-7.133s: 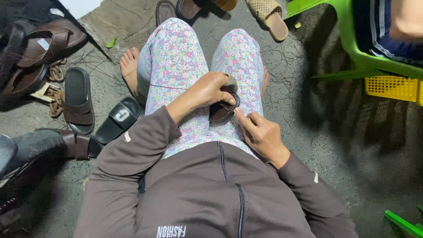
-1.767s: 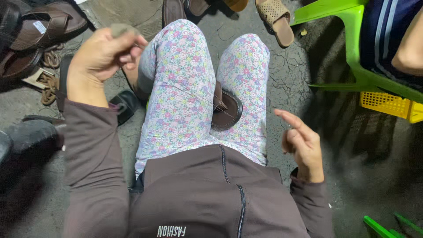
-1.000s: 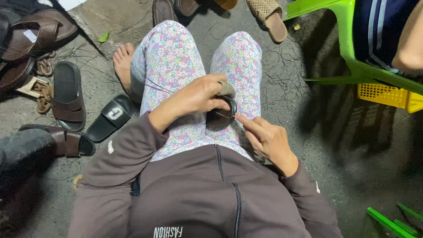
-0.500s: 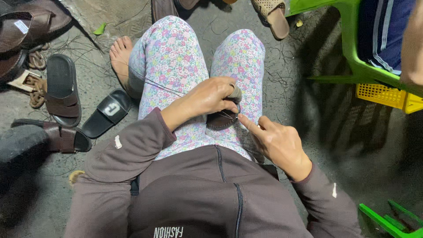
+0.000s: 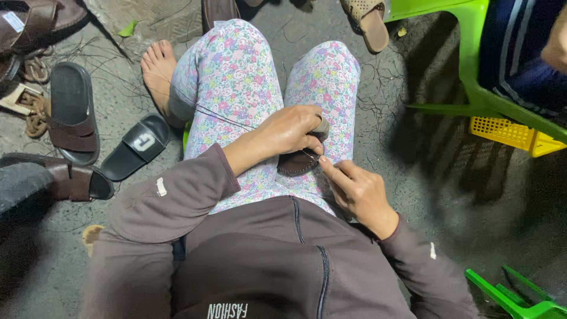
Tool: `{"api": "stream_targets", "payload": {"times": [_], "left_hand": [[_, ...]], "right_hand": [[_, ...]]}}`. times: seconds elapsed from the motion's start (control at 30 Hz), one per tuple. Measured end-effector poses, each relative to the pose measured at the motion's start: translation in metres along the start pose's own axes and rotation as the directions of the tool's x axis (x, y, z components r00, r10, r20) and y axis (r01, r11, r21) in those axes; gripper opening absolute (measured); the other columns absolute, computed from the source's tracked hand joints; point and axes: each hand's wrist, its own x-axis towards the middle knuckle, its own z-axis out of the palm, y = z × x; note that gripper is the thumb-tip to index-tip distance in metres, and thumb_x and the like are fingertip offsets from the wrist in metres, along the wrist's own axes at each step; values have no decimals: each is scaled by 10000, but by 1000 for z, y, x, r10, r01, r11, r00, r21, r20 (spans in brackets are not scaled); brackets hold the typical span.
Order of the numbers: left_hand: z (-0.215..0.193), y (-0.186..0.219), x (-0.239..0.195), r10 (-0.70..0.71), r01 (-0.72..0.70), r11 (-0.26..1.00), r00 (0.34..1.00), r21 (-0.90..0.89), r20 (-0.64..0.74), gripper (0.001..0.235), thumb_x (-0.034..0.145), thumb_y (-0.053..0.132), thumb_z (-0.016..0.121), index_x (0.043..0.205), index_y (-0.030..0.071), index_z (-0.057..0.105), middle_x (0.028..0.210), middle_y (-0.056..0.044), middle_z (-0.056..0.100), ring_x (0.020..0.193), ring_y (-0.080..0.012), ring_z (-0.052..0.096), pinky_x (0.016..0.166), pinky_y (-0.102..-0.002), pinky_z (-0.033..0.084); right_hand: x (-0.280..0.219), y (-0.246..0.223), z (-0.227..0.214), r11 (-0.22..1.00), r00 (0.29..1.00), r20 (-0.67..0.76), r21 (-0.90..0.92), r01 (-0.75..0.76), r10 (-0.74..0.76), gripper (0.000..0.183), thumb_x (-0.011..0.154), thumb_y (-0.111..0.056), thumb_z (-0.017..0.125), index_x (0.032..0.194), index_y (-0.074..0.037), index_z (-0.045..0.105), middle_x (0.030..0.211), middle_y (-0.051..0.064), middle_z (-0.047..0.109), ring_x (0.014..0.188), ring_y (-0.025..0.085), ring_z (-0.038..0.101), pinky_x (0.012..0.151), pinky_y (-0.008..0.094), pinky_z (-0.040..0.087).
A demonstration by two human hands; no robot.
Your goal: The person sits on the floor and sews a brown leather shoe using a needle and thread. They repeatedly push the needle through the shoe's sole and pull the thread tight to secure the stitching.
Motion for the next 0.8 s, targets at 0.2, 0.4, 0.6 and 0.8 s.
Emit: {"api": "stream_targets", "payload": {"times": [0.2,0.4,0.6,0.8], "left_hand": [[-12,14,-6,-40,36,996,998,87,41,379,818,323,758,647,47,561,807,-54,575,731,-199,585,626,-292,511],[-36,72,-53,-212,171,971,938,165,273,262,905,212,650,721,26,640,704,-48,594,644,-183,614,530,-254,505],[-25,64,-83,-96,146,952,977,-269,189,218,828,85,646,948,-97,661,997,-253,651,923,-436,650,796,-501,528],[10,58,-67,-93,55,782,995,-620,-29,103,906,131,641,968,59,682,898,-75,697,857,-200,672,788,-325,534]], "right_hand": [[-1,-5,5,997,995,-103,77,-6,14,210,854,-146,640,1033,-204,732,802,-12,634,612,208,649,499,302,502],[-11,-10,4,1000,996,-89,30,9,-6,260,862,-129,599,1088,-186,713,816,16,628,608,224,640,499,330,504],[-23,-23,1,1000,999,-42,15,11,-10,304,862,-117,572,1136,-173,690,789,38,597,614,239,640,487,356,494],[-18,-23,3,995,982,-184,-94,22,-39,227,848,-102,626,1038,-186,719,766,22,602,566,197,607,469,283,473]]}}
